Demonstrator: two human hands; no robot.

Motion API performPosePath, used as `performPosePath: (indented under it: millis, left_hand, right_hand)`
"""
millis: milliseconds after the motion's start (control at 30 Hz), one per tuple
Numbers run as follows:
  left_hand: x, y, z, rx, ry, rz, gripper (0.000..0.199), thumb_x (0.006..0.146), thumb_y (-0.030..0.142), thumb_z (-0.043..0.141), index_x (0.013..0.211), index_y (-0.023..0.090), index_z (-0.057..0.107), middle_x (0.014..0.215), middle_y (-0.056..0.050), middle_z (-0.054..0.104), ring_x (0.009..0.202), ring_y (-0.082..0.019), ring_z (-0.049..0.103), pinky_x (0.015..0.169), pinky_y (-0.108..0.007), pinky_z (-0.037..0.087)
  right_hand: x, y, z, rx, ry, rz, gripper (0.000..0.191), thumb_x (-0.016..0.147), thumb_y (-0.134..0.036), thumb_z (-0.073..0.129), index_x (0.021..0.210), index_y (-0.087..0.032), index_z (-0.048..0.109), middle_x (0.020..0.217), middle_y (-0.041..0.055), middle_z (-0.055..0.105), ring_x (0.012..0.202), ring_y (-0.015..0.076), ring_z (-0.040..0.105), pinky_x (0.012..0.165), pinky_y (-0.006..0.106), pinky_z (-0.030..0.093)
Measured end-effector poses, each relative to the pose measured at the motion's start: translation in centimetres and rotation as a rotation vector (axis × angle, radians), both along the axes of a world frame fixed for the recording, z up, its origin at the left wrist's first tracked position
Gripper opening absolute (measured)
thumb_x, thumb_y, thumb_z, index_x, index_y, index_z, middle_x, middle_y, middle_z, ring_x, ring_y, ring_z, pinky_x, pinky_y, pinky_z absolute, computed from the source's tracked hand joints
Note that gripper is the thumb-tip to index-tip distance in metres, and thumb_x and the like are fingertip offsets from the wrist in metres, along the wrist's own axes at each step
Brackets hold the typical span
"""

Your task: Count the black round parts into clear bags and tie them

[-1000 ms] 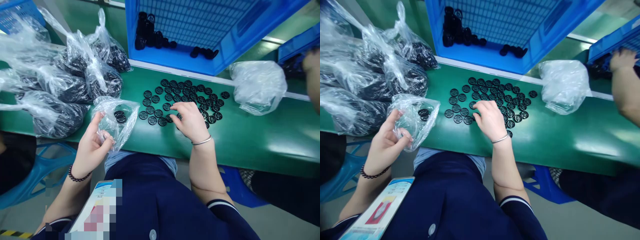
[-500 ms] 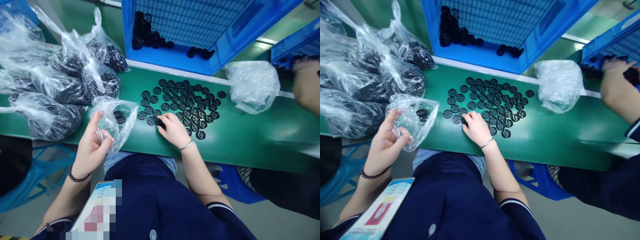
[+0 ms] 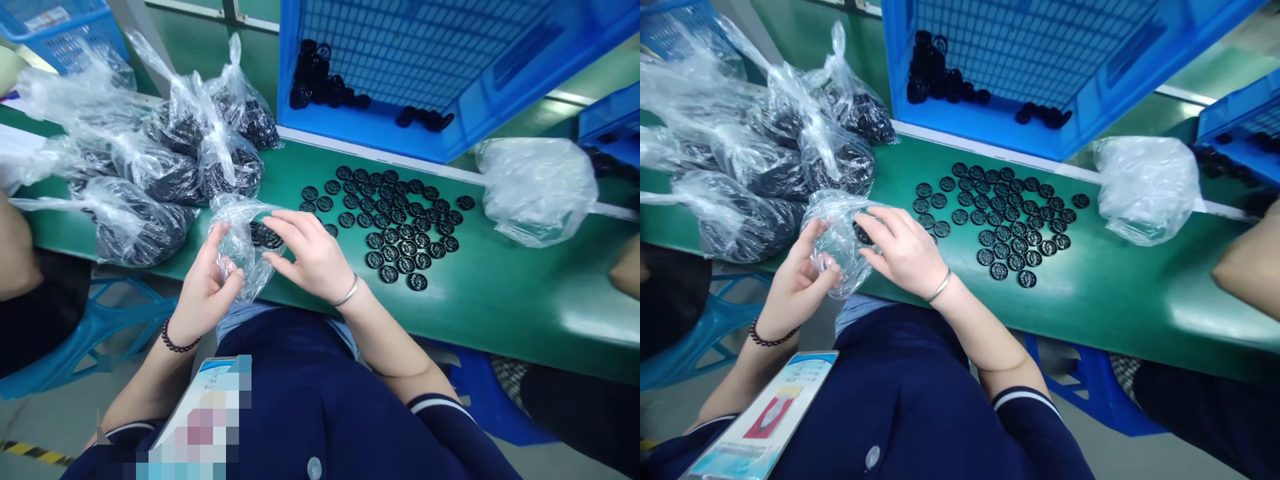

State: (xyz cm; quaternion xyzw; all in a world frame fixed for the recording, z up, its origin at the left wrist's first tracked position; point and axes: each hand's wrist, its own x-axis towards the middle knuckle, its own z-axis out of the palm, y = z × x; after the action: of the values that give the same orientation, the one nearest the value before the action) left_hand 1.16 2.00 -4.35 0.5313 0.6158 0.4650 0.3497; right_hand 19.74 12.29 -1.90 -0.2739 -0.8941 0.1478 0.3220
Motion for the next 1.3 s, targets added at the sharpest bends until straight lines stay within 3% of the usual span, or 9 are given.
performPosePath:
  millis: [67,233,333,467,700,867,1100,1200,1300]
  left_hand:
    - [-0.2,-0.1,0.2,0.005,-0.004,0.020,0.074,0.087,0.024,0.057,0.153,0.032,0.024,0.156,-0.013,0.032,0.068,-0.009,0.055,0.059,-0.027,0.056]
    - [-1.3,-0.2,0.0,-0.013,-0.038,0.025,0.074,0.086,0.028,0.058,0.152,0.034,0.026,0.154,-0.013,0.033,0.068,-0.011,0.057,0.050,-0.025,0.052]
    - [-1.5,0.1,-0.1,-0.017,-0.100,0.024,0.075,0.084,0.026,0.060,0.152,0.033,0.029,0.153,-0.013,0.036,0.067,-0.009,0.055,0.052,-0.025,0.051]
    - [-1.5,0.7,-0.2,-0.020,-0.129,0.041,0.075,0.081,0.026,0.062,0.150,0.035,0.033,0.149,-0.010,0.041,0.066,-0.008,0.052,0.054,-0.025,0.052]
    - [-1.4,0.5,-0.2,-0.014,-0.107,0.050,0.076,0.081,0.028,0.063,0.151,0.032,0.032,0.151,-0.013,0.038,0.068,-0.010,0.054,0.052,-0.026,0.052]
    - [-1.6,0.1,-0.4,0.007,-0.101,0.068,0.073,0.083,0.029,0.064,0.150,0.031,0.034,0.152,-0.012,0.037,0.071,-0.011,0.055,0.056,-0.025,0.053]
    - [-2.0,0.2,-0.6,0.023,-0.070,0.049,0.071,0.086,0.032,0.064,0.150,0.032,0.034,0.151,-0.011,0.039,0.071,-0.011,0.056,0.060,-0.026,0.054]
    - [-2.0,0.3,-0.7,0.024,-0.059,0.052,0.071,0.086,0.033,0.063,0.150,0.032,0.033,0.150,-0.012,0.040,0.070,-0.011,0.057,0.061,-0.029,0.055]
    - [-1.9,0.2,-0.9,0.005,-0.053,0.052,0.072,0.086,0.037,0.064,0.151,0.030,0.033,0.147,-0.014,0.042,0.079,-0.017,0.063,0.070,-0.035,0.058]
  right_hand:
    - [0.3,0.8,-0.3,0.001,-0.033,-0.020,0.032,0.094,-0.039,0.052,0.118,-0.019,0.060,0.118,0.0112,0.063,0.110,0.0237,0.056,0.096,0.042,0.048]
    - [4.5,2.0,-2.6,-0.046,-0.259,-0.286,0.022,0.093,-0.034,0.054,0.100,-0.017,0.066,0.094,0.0095,0.064,0.092,0.0238,0.056,0.084,0.039,0.050]
    - [5.9,1.0,-4.5,-0.133,-0.440,-0.360,0.027,0.088,-0.040,0.062,0.105,-0.019,0.065,0.099,0.0114,0.060,0.094,0.0263,0.054,0.078,0.038,0.050]
    - [6.1,-0.6,-5.9,-0.219,-0.465,-0.402,0.024,0.087,-0.040,0.063,0.100,-0.020,0.062,0.100,0.0110,0.059,0.095,0.0258,0.054,0.081,0.038,0.050]
    - [6.5,2.4,-4.8,-0.144,-0.427,-0.491,0.040,0.090,-0.036,0.054,0.124,-0.015,0.055,0.111,0.0151,0.061,0.104,0.0293,0.054,0.092,0.043,0.046]
    - [5.4,3.5,-4.3,-0.207,-0.659,-0.538,0.033,0.089,-0.033,0.052,0.115,-0.016,0.062,0.106,0.0141,0.064,0.099,0.0305,0.055,0.083,0.040,0.048]
    - [5.3,3.0,-4.2,-0.195,-0.757,-0.562,0.028,0.084,-0.029,0.056,0.107,-0.016,0.064,0.102,0.0142,0.064,0.096,0.0300,0.058,0.074,0.037,0.050]
    - [5.5,2.9,-3.8,-0.215,-0.644,-0.495,0.027,0.082,-0.025,0.057,0.106,-0.016,0.065,0.100,0.0132,0.064,0.094,0.0279,0.060,0.078,0.039,0.052]
    - [4.3,1.9,-2.6,-0.181,-0.263,-0.412,0.025,0.085,-0.028,0.057,0.106,-0.018,0.064,0.102,0.0110,0.065,0.095,0.0241,0.061,0.077,0.037,0.055]
